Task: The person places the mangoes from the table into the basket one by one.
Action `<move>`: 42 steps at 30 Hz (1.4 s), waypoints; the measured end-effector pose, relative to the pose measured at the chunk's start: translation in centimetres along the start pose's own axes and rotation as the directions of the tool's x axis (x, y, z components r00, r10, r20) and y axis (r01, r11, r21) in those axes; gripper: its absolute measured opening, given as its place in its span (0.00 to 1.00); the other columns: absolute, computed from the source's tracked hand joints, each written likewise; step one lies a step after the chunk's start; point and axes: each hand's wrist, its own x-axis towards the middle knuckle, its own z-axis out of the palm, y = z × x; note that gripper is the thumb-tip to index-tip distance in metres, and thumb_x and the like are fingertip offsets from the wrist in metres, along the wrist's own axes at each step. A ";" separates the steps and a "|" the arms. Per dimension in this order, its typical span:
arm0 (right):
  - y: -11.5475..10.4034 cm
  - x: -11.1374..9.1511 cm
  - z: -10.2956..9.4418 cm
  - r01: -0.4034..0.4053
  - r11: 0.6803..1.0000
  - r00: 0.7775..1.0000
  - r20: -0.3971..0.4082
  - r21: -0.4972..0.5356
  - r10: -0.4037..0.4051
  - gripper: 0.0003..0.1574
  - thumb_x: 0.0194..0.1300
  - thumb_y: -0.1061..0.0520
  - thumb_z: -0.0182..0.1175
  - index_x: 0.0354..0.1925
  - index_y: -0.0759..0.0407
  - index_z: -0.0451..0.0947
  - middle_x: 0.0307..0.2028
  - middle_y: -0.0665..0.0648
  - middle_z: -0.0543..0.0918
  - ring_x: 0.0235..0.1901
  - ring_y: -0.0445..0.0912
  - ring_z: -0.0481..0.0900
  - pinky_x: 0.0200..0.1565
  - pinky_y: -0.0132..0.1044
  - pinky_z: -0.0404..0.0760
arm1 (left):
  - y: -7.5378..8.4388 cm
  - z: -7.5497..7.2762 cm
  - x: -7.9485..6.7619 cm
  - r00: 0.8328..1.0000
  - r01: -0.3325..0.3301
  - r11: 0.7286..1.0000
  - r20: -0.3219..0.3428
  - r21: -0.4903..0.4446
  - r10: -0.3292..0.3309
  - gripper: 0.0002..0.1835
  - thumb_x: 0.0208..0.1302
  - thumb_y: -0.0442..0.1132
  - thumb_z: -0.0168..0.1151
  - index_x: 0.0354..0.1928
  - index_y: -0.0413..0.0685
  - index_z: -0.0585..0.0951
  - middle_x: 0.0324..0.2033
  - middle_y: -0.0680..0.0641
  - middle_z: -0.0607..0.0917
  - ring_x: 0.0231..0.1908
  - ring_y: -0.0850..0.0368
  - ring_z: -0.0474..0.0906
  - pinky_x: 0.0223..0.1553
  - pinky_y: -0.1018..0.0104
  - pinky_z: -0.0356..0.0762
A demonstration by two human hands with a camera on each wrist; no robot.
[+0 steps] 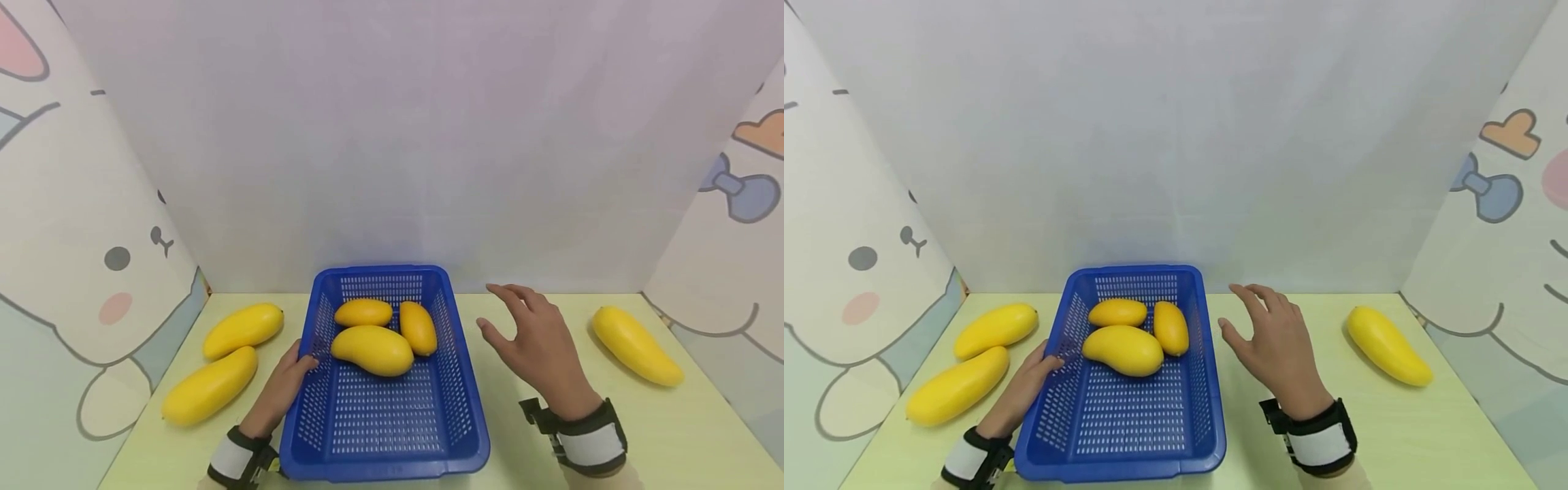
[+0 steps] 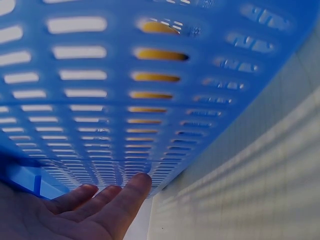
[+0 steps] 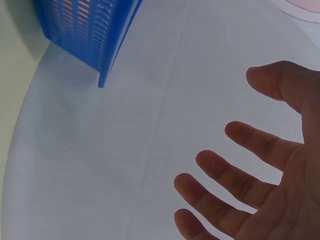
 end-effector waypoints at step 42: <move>9.6 -1.3 -4.4 -0.261 0.960 0.963 -0.101 -0.099 0.251 0.35 0.59 0.53 0.70 0.61 0.66 0.77 0.58 0.76 0.74 0.51 0.79 0.70 0.45 0.73 0.66 | 0.0 0.0 -0.1 1.000 0.027 0.999 -0.001 0.027 -0.027 0.30 0.73 0.34 0.44 0.75 0.40 0.58 0.60 0.34 0.75 0.45 0.44 0.78 0.46 0.53 0.80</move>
